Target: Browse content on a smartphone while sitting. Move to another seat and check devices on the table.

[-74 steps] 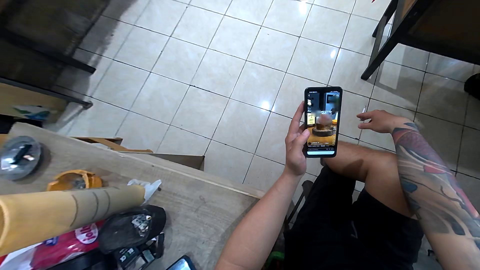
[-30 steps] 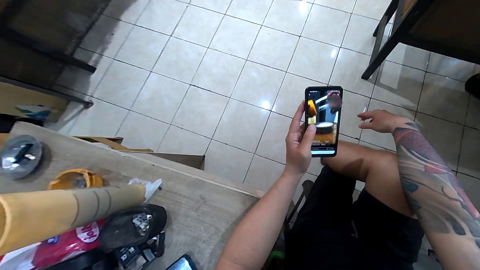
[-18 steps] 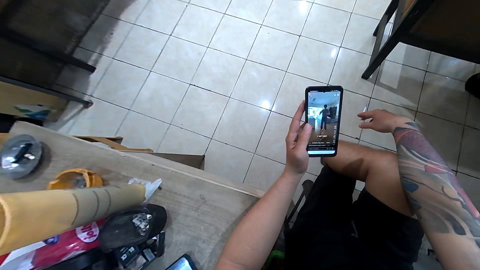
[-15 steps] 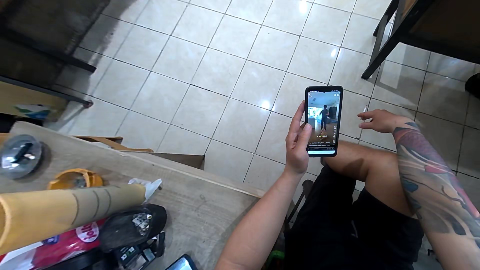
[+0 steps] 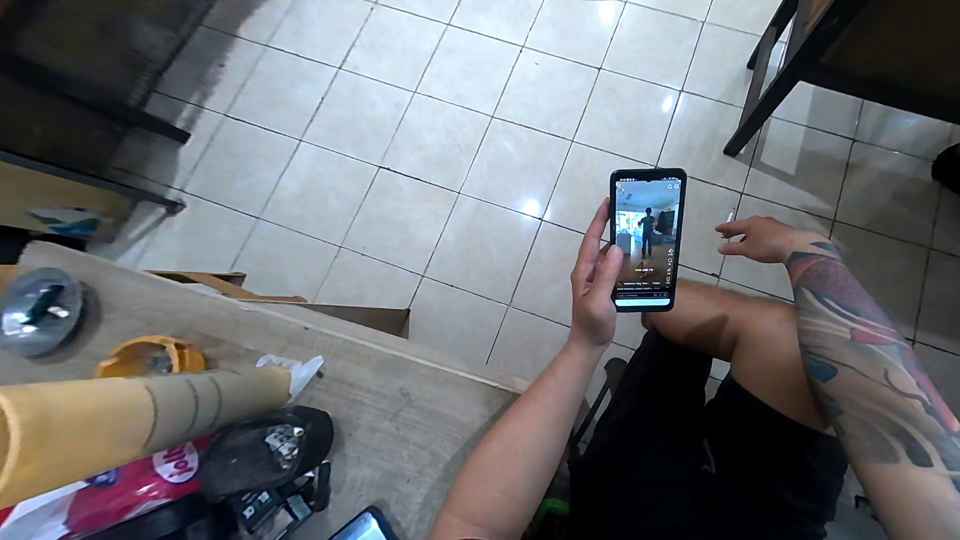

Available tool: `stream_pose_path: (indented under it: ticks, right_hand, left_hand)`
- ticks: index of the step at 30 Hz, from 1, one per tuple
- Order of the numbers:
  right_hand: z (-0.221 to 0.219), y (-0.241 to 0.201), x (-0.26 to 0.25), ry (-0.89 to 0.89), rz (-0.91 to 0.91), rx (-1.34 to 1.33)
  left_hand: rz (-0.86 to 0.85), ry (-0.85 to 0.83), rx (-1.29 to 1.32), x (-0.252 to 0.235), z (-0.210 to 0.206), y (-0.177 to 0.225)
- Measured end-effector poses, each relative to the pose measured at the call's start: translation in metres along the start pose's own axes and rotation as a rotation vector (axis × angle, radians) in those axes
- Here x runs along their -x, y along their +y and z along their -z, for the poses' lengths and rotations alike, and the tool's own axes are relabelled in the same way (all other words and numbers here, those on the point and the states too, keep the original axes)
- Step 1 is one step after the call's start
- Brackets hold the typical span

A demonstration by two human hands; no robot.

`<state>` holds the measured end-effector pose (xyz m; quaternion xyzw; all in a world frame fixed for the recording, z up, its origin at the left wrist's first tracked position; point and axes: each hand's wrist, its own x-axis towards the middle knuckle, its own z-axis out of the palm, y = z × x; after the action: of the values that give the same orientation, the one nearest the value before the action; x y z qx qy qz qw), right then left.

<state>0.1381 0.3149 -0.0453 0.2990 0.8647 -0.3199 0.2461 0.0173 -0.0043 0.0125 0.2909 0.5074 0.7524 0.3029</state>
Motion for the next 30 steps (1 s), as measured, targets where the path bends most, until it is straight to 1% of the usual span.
stream_pose_path:
  ticks: [30]
  right_hand:
    - [0.0013,-0.0030,0.0014,-0.018,-0.002,0.009]
  left_hand:
    - [-0.004,-0.001,0.007,-0.0003,0.0006,0.0013]
